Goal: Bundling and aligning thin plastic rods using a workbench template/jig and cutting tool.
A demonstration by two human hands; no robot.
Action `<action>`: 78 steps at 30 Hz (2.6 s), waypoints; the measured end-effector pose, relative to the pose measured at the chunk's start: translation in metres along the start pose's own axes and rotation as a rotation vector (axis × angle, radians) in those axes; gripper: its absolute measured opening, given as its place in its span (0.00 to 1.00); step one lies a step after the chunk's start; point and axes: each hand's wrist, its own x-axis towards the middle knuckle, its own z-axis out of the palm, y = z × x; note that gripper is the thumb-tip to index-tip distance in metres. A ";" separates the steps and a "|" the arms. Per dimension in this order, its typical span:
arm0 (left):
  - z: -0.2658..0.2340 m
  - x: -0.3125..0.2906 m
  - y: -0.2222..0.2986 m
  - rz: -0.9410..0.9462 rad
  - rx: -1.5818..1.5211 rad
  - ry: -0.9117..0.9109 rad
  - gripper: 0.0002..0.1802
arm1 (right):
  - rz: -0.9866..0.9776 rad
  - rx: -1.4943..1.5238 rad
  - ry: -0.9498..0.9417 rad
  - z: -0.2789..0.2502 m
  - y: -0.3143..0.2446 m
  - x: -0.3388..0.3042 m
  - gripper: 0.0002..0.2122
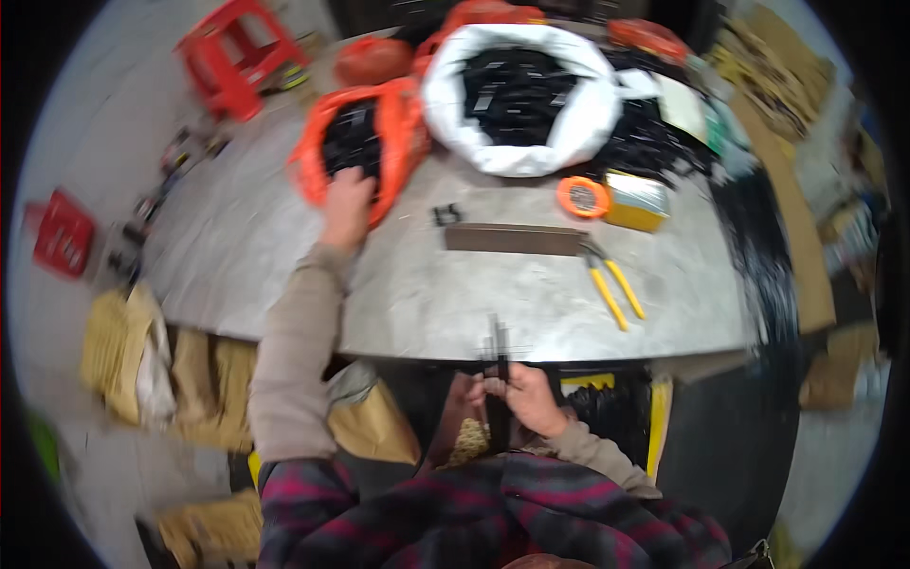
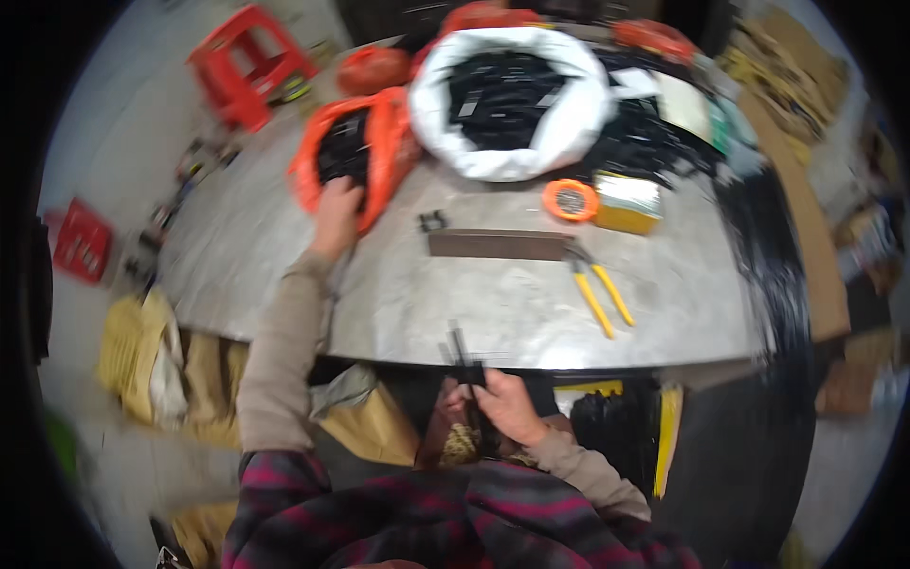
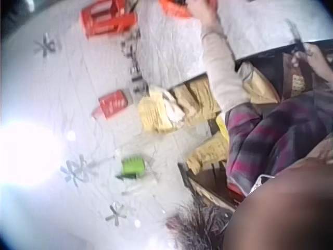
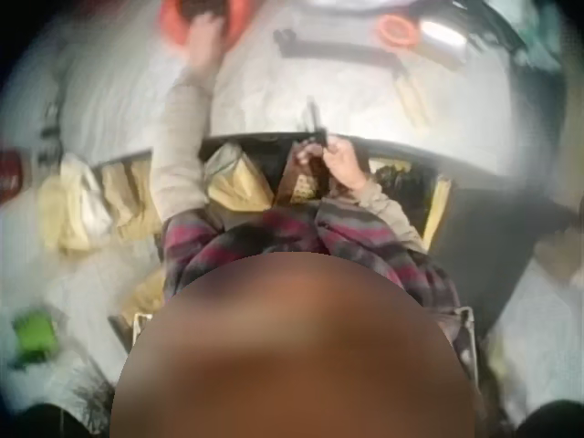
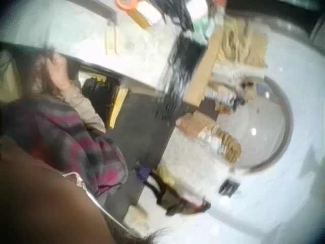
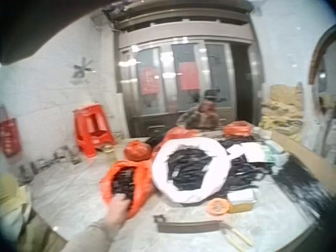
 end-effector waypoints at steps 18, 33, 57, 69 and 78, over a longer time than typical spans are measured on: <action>-0.017 -0.014 -0.058 -0.118 -0.163 -0.066 0.19 | -0.236 0.129 -0.048 -0.007 0.018 0.006 0.05; -0.122 -0.117 0.207 -0.819 -1.153 -0.109 0.29 | -0.177 0.117 -0.039 0.004 0.015 -0.003 0.07; -0.120 -0.165 0.262 -1.020 -2.075 -0.035 0.24 | -0.020 -0.038 0.023 0.023 -0.018 -0.027 0.12; -0.124 -0.167 0.265 -1.010 -2.164 -0.003 0.23 | -0.004 -0.083 0.000 0.025 -0.021 -0.034 0.12; -0.124 -0.168 0.267 -0.976 -2.171 -0.024 0.23 | -0.027 -0.086 -0.053 0.017 -0.017 -0.037 0.12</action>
